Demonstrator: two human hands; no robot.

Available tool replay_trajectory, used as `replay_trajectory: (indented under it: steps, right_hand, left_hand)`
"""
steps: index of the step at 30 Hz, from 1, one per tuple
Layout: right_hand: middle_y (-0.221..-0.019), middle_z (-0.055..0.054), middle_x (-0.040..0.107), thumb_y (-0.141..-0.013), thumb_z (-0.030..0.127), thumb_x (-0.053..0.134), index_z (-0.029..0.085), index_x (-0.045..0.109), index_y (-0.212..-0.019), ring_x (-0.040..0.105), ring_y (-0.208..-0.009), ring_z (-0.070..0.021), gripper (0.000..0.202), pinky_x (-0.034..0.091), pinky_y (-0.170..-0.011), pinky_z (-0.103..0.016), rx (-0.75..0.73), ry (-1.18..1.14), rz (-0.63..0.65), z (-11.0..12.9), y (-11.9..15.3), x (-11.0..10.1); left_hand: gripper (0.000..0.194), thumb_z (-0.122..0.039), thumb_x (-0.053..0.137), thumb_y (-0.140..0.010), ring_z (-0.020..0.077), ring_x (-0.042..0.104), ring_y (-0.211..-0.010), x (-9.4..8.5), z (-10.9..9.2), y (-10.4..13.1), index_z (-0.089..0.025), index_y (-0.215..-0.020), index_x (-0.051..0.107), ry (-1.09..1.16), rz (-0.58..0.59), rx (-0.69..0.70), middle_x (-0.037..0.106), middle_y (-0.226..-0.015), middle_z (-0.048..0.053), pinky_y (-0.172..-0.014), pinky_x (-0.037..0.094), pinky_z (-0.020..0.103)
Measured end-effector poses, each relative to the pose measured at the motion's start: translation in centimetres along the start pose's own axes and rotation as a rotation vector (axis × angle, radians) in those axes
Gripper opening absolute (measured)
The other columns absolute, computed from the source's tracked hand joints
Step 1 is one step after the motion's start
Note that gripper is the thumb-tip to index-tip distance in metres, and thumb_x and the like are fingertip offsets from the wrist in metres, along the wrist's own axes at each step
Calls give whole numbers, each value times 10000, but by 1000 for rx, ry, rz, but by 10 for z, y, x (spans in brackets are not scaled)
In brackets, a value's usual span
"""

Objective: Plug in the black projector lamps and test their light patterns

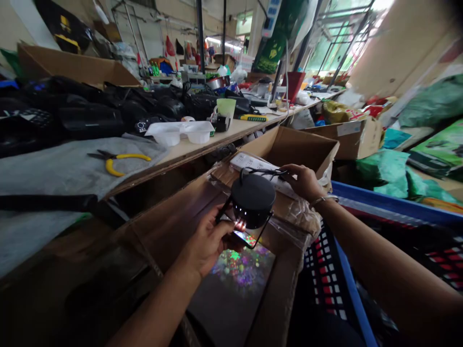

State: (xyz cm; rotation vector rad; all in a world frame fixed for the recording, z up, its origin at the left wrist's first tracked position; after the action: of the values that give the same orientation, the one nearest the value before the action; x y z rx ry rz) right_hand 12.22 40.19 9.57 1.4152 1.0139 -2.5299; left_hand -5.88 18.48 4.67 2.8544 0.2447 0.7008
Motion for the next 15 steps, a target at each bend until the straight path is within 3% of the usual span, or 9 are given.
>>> replay_trajectory:
  steps: [6,15]
  right_hand:
    - [-750,-58,662,-744,190,566,144,675,-977,523,-611,-123,262,392,-619,-241,62,-94,-12,-4,5,2]
    - [-772,-64,655,-745,164,569,149,674,-966,527,-664,-133,245,385,-663,-253,45,-61,-49,-3,8,2]
  left_hand:
    - [357,-140,527,-673,130,565,-463,-3,-5,-6,-161,-1026,476,-6,-2,39,611,-664,-5,-423,460,245]
    - [332,-131,502,-627,132,538,-379,-16,-6,-4,-130,-958,522,-8,-71,74,617,-590,-5,-359,437,239]
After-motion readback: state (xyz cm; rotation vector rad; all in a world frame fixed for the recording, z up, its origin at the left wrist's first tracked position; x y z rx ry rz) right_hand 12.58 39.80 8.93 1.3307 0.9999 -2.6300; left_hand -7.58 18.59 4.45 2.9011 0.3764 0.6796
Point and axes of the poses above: each hand's wrist, its own y-axis away from the middle knuckle, its own x-axis out of the palm, z = x × y, the point moved 8 cm from there along -y, towards the middle knuckle
